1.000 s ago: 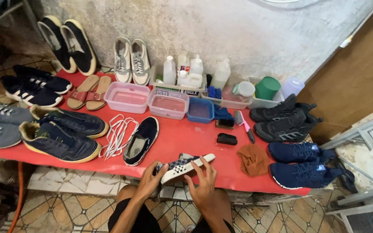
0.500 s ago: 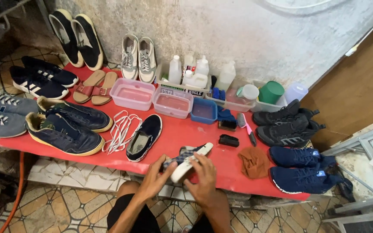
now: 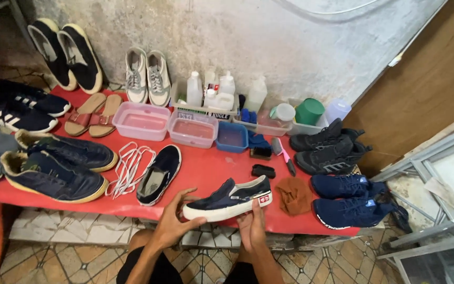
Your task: The person is cleaning or applying adhesive to the soles of several pairs of shoes using a brush and liquid solution.
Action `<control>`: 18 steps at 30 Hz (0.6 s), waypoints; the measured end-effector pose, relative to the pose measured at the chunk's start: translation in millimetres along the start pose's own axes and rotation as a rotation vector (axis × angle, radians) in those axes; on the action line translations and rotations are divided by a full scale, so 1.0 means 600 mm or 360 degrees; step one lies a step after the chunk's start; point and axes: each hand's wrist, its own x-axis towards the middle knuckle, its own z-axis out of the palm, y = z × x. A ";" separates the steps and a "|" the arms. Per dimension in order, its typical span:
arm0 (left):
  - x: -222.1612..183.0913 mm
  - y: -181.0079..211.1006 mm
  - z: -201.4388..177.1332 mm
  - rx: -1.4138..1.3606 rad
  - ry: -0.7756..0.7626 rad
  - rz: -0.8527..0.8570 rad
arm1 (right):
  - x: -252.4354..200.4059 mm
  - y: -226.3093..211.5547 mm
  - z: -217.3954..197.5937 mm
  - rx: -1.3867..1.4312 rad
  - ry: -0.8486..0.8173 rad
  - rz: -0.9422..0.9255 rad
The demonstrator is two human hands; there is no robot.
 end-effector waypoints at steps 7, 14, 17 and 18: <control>0.009 -0.018 -0.002 -0.0317 0.0085 0.0070 | 0.006 0.014 -0.036 0.0037 -0.0136 0.0072; 0.017 -0.053 0.002 0.0024 0.0259 0.0045 | -0.010 -0.018 0.050 -0.0445 0.0268 0.0317; 0.025 -0.085 -0.017 0.0052 -0.0014 -0.0025 | -0.006 -0.012 0.033 -0.0493 0.0267 0.0282; 0.031 -0.102 -0.026 0.0072 -0.0226 -0.0076 | -0.003 -0.009 0.022 -0.0521 0.0253 0.0230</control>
